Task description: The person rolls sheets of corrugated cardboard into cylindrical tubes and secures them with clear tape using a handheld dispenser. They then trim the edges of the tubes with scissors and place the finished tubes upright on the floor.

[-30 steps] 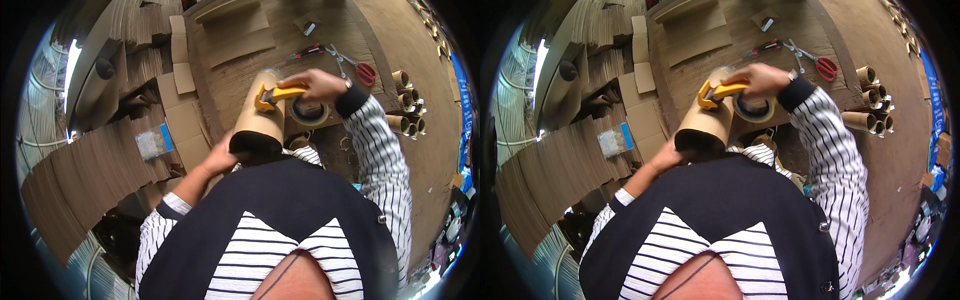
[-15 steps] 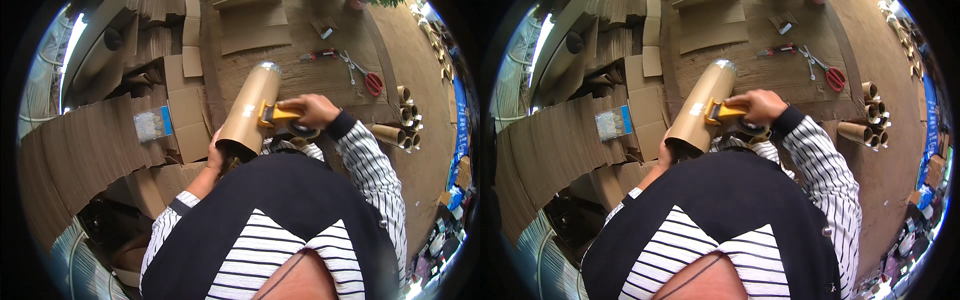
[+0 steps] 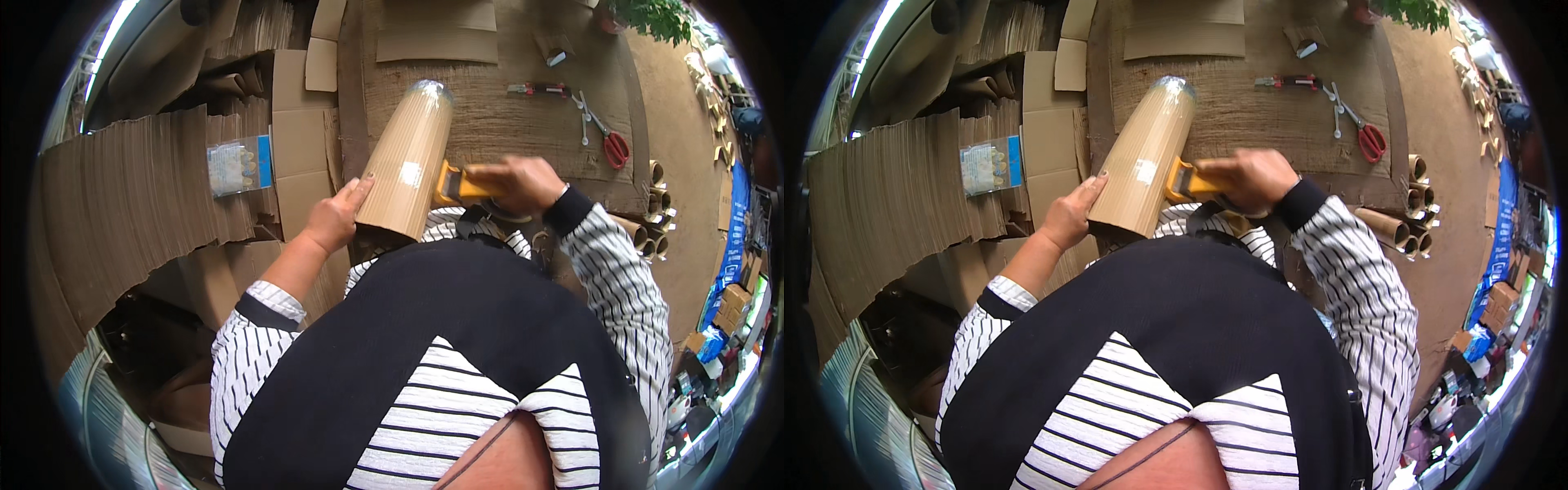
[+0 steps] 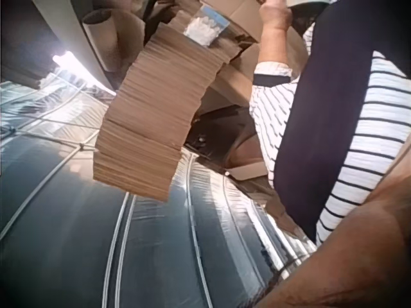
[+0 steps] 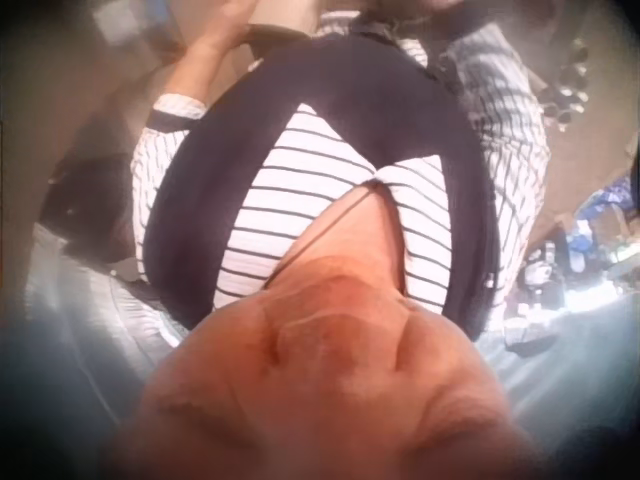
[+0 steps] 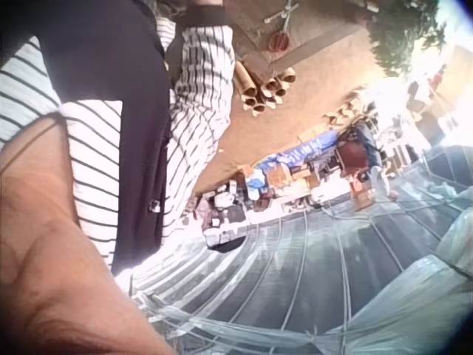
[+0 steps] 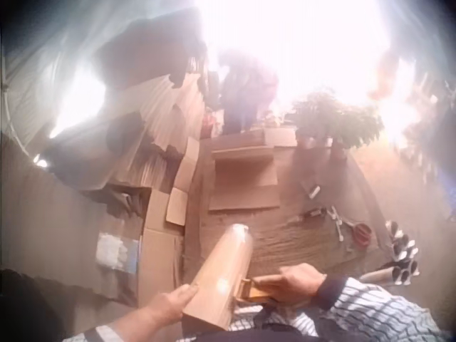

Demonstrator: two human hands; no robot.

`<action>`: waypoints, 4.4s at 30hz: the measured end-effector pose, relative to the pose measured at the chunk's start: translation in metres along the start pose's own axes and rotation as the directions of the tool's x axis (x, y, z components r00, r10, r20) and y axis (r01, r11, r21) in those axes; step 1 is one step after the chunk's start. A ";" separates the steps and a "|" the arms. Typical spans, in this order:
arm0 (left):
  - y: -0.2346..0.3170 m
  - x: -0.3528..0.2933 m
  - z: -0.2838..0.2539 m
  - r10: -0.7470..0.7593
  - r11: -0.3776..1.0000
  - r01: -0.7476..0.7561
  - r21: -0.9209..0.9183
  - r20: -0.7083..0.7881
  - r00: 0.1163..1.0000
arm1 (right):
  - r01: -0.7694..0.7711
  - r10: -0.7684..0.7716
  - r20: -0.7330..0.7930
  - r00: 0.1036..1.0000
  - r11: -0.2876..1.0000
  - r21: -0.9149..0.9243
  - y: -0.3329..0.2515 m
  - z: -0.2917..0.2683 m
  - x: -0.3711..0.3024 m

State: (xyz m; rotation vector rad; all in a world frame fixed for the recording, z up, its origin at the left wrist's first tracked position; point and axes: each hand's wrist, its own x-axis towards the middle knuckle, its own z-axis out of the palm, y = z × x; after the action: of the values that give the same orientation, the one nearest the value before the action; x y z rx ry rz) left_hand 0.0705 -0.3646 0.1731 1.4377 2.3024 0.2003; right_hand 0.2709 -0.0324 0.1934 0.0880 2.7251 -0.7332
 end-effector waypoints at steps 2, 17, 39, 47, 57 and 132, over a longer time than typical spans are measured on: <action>-0.007 -0.010 0.012 -0.002 0.999 -0.001 -0.048 -0.059 0.998 | -0.046 0.054 0.155 0.986 0.998 -0.051 -0.011 -0.006 0.003; -0.143 0.003 0.031 -0.572 0.624 0.444 -0.643 0.012 0.820 | -0.609 0.717 0.008 0.697 0.587 0.534 0.087 0.074 -0.043; 0.066 0.211 -0.155 -0.156 0.795 0.189 -0.576 0.107 0.982 | -0.268 0.811 -0.075 0.580 0.277 0.923 0.282 0.144 -0.066; 0.151 0.212 -0.131 -0.251 0.924 0.270 -0.271 0.102 0.962 | -0.496 0.662 -0.085 0.744 0.634 0.593 0.330 0.148 -0.053; 0.151 0.214 -0.113 -0.169 0.964 0.123 -0.235 -0.185 0.968 | -0.574 0.524 -0.692 0.497 0.796 0.192 0.365 0.116 -0.096; 0.159 0.216 -0.098 -0.190 0.976 0.173 -0.130 -0.136 0.972 | 0.110 0.226 -0.279 0.933 0.559 0.822 0.050 -0.088 0.010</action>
State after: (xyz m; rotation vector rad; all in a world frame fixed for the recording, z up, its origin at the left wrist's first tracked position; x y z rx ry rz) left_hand 0.0781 -0.0917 0.2564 1.1819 2.4794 0.3923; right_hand 0.2433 0.0542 0.2382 0.5766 2.3565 -2.1193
